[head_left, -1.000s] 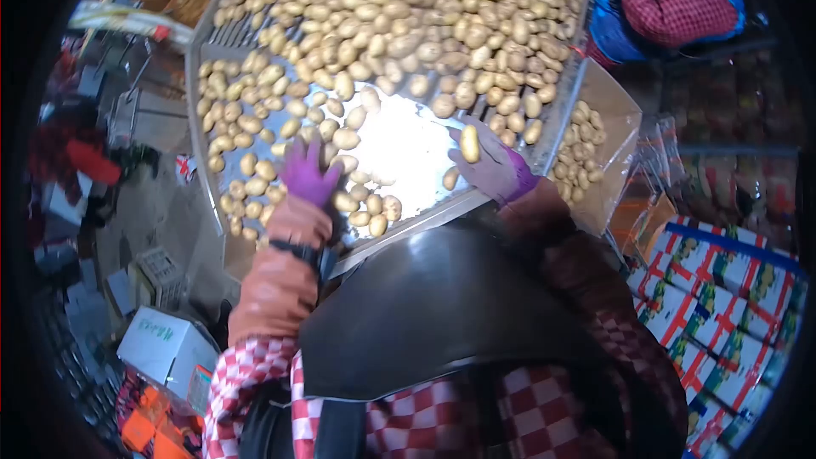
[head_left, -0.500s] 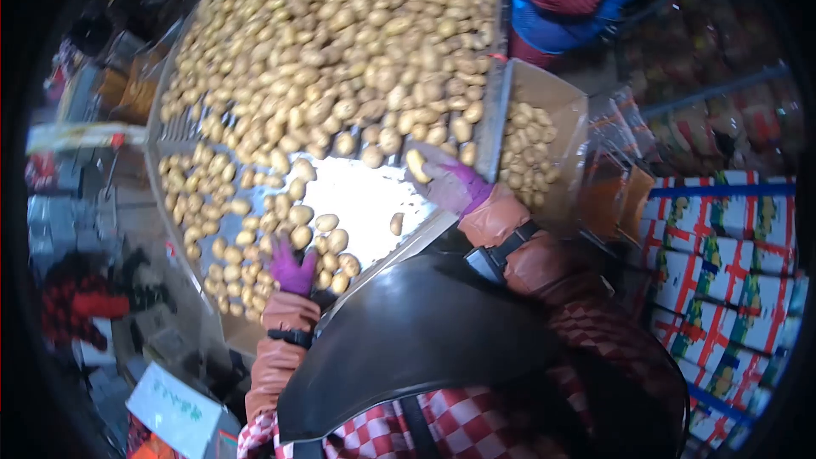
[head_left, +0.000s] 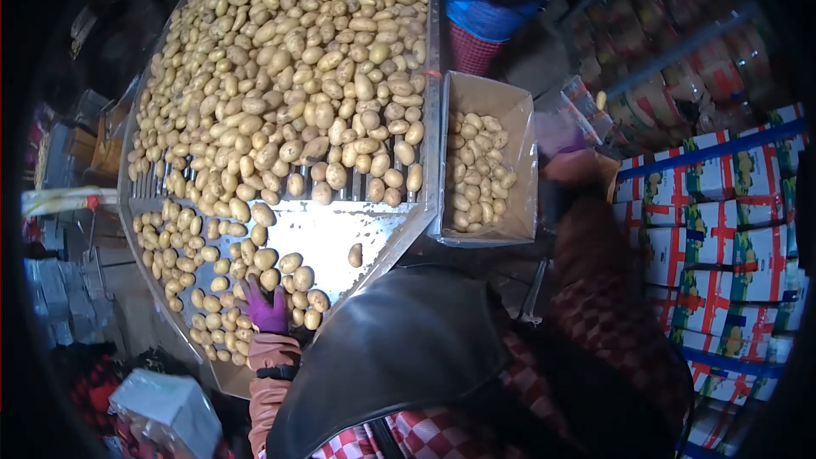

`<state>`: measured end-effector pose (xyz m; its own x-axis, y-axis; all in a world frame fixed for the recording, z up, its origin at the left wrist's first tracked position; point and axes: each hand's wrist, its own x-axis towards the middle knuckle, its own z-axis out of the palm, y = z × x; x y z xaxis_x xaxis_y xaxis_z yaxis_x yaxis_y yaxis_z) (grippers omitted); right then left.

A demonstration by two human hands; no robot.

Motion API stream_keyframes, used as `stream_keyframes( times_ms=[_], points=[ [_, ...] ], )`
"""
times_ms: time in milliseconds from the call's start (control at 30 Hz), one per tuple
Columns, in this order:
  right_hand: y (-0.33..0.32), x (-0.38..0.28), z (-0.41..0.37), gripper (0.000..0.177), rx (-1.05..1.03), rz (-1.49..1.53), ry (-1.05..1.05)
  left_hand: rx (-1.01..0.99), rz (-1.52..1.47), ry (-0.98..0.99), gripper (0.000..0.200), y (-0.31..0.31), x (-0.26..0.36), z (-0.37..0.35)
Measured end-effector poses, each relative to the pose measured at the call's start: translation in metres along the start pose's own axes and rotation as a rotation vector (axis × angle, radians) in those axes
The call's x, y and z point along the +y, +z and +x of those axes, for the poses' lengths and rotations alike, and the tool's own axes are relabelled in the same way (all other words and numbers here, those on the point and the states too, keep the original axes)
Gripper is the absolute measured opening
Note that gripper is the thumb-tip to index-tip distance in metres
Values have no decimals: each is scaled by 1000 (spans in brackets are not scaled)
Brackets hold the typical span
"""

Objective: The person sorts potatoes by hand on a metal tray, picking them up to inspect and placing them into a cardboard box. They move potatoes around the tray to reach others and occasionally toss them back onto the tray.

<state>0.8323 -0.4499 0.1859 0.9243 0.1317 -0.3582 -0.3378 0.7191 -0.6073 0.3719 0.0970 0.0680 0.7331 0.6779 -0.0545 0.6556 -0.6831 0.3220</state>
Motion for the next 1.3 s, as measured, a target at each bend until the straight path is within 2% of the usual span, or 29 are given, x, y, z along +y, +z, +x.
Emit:
stream_keyframes(
  times_ms=[67,100,133,167,200,233,267,333,367,400,433,467,533,633,667,700,733,767,867,900,933,967,1000,1033,1067,1133,1200,1267,1300],
  points=[
    [34,63,-3,40,12,-61,146,55,-161,126,70,6,-8,-1],
    [54,96,-10,43,39,-54,211,34,-459,266,49,-51,57,2],
    [77,128,-23,45,24,-79,294,-77,-637,83,45,-75,95,-7],
    [54,168,-7,47,-282,-240,308,-28,-456,179,43,-56,70,-1],
    [80,199,-25,47,-252,-292,406,38,-273,265,41,-36,46,4],
    [94,227,-35,47,-339,-291,534,290,-318,391,46,-24,47,3],
    [107,247,-47,47,-415,-291,643,60,-214,352,51,-39,52,-2],
    [137,276,-85,48,-955,-954,296,164,-50,450,55,-30,22,-20],
    [150,289,-93,48,-1219,-1245,42,177,6,296,55,-26,3,-30],
    [165,303,-98,50,-680,-840,698,184,58,155,55,-34,-12,-39],
    [179,307,-106,50,-637,-888,766,179,34,108,55,-49,-31,-51],
    [198,309,-126,49,-608,-929,819,128,36,54,52,-64,-37,-65],
    [211,331,-137,49,-672,-1031,796,311,50,-2,47,-58,-51,-82],
    [226,375,-148,49,-798,-1159,713,437,93,-275,43,-26,-58,-89],
    [232,393,-148,49,-844,-1200,679,275,-8,-325,39,-41,-39,-83],
    [238,411,-143,55,-885,-1263,686,287,0,-120,40,-49,-25,-85],
    [209,454,-97,59,-1103,-1341,363,302,8,86,41,-54,-17,-88],
    [230,463,-105,61,-1147,-1481,176,311,1,207,46,-56,-18,-89],
    [245,516,-93,66,-1169,-1768,-527,204,-25,-39,51,-49,-51,-93],
    [240,529,-109,65,-1148,-1979,-731,138,-85,-216,50,-56,-54,-89],
    [236,542,-128,65,-1101,-2182,-947,179,-113,-249,51,-54,-59,-94],
    [224,550,-141,63,-1262,-2042,-802,221,-138,-275,53,-53,-66,-99],
    [228,556,-166,68,-1190,-2127,-559,265,-161,-296,54,-53,-73,-97],
    [223,562,-162,75,-1386,-1929,-175,324,-103,-311,53,-53,-75,-94],
    [236,544,-182,65,-1391,-1840,55,382,-43,-326,53,-54,-76,-92],
    [214,538,-175,58,-1708,-1461,-353,460,32,-267,50,-63,-72,-77],
    [230,493,-190,52,-1328,-1516,182,504,54,-131,48,-82,-59,-48],
    [220,468,-184,50,-1038,-1400,415,470,-92,-3,49,-67,-67,-8],
    [201,464,-169,50,-990,-1344,332,456,-146,-5,49,-59,-70,15]
  ],
)
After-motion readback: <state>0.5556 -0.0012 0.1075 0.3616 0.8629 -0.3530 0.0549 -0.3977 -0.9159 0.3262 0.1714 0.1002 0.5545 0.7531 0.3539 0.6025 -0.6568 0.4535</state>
